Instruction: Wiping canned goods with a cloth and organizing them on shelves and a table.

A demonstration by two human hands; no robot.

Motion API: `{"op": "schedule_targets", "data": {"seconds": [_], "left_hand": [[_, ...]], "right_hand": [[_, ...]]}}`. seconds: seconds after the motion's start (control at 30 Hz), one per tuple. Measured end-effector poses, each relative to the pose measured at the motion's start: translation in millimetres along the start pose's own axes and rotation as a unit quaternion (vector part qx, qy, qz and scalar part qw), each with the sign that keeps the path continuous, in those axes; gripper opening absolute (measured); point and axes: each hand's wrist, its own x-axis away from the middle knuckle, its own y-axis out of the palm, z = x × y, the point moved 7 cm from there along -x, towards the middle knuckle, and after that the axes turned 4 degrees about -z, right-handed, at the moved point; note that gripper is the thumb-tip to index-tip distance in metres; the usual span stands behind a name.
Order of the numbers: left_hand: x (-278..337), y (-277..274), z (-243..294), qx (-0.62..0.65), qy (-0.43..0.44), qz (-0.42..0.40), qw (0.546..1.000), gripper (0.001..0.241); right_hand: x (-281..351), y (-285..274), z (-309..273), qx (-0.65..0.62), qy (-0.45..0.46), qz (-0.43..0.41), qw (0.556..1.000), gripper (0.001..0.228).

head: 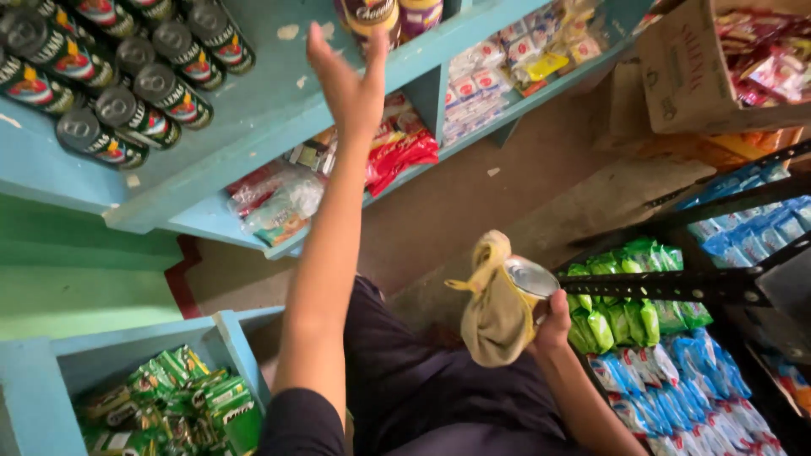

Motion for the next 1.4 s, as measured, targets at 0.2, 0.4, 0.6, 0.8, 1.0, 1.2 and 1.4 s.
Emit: {"op": "schedule_targets", "data": {"seconds": [0.2,0.4,0.6,0.8,1.0,1.2,1.4], "left_hand": [[-55,75,-61,0.002,-0.029,-0.03,0.999,0.1],[-55,63,-48,0.011,0.013,-0.049,0.999,0.07],[-54,64,-49,-0.032,0.014,-0.041,0.999,0.079],[-60,63,-69,-0.001,0.031,-0.058,0.998,0.087],[75,-2,49,0.02,-0.016,0.021,0.999,0.075],[365,23,116,0.235,-0.08,-0.348,0.904,0.075],[309,-25,151,0.167,-0.021,-0.333,0.928,0.07]], "right_hand": [[31,-65,-8,0.027,-0.034,0.068,0.997,0.084],[45,-110,-10,0.078,-0.017,0.16,0.984,0.073],[17,-63,-17,0.079,-0.038,0.072,0.994,0.082],[12,-92,10,0.022,-0.027,0.087,0.996,0.079],[16,-54,-15,0.044,-0.069,0.069,0.994,0.08],[30,-127,-5,0.095,-0.023,0.16,0.982,0.066],[3,-79,30,0.109,0.033,0.15,0.982,0.075]]}}
